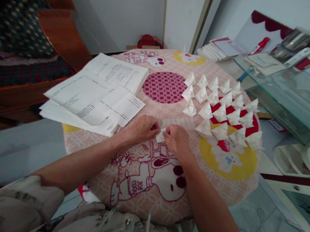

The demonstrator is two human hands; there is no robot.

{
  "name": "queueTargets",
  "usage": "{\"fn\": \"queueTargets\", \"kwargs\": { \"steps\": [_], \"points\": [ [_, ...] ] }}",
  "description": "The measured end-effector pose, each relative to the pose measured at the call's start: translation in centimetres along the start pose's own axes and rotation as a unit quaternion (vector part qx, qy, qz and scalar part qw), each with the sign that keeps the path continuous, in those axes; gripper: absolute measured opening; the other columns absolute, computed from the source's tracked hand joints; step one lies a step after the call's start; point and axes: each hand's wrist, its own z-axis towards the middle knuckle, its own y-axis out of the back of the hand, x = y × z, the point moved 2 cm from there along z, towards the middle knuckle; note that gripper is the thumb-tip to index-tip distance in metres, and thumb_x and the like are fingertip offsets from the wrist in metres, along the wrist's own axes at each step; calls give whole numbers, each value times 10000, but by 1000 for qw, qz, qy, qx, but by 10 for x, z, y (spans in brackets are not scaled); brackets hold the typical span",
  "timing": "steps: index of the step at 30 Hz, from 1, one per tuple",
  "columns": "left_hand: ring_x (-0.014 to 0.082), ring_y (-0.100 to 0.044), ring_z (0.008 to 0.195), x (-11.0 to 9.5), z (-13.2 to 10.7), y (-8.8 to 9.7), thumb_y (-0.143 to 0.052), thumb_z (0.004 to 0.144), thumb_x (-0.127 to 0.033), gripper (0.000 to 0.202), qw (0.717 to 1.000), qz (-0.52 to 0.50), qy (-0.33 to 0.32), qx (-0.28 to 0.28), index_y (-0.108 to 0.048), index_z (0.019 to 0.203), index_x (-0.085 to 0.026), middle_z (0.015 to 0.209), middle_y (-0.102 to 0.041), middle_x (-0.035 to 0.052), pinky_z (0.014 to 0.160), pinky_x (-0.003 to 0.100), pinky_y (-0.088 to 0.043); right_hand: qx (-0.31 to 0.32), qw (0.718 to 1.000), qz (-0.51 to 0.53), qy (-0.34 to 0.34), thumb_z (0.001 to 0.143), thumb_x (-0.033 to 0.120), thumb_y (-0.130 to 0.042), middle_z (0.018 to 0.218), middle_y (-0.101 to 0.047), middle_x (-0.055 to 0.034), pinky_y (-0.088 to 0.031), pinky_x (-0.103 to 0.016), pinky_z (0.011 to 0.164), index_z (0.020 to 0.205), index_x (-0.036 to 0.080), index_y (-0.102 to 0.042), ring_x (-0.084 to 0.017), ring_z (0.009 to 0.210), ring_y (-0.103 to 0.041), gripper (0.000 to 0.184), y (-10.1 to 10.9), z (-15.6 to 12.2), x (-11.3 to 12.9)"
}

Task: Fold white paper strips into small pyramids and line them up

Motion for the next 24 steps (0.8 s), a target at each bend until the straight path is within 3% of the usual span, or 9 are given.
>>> {"fn": "queueTargets", "kwargs": {
  "steps": [4, 9, 14, 18, 24],
  "points": [
    [163, -604, 738, 2, -2, -1, -632, 837, -169, 71, 999, -31, -11, -21, -698, 826, -145, 785, -683, 48, 734, 281, -479, -11, 1000, 17, -10, 819, 190, -664, 655, -655, -36, -350, -284, 611, 665, 175, -659, -165, 637, -562, 154, 0, 2, -1],
    [156, -627, 822, 1, -2, -6, -576, 797, -71, 183, 991, -83, -95, -37, -713, 880, -160, 882, -696, 42, 787, 268, -487, -16, 999, 36, -27, 801, 237, -715, 638, -637, -22, -329, -280, 592, 639, 172, -643, -148, 604, -532, 189, 1, 6, -4],
    [159, -625, 771, 0, 1, -10, -639, 769, -156, 128, 995, -81, -24, -59, -745, 839, -172, 839, -705, 34, 733, 269, -480, -13, 998, 49, -32, 782, 246, -731, 617, -614, -11, -316, -277, 579, 594, 184, -602, -147, 605, -527, 236, 3, 7, -3],
    [143, -612, 696, -1, 4, -7, -668, 768, -209, 108, 995, -92, 2, -29, -754, 823, -174, 804, -718, 25, 669, 258, -461, -13, 998, 55, -34, 770, 232, -713, 614, -605, -11, -324, -276, 583, 599, 181, -606, -149, 610, -529, 207, 3, 7, -3],
    [117, -599, 635, 6, 7, 0, -626, 718, -74, 209, 987, -158, -22, 20, -766, 855, -149, 718, -707, 6, 640, 233, -459, -19, 997, 62, -33, 754, 212, -699, 616, -601, -8, -331, -272, 589, 598, 180, -600, -143, 610, -519, 187, 2, 7, -4]
  ]
}}
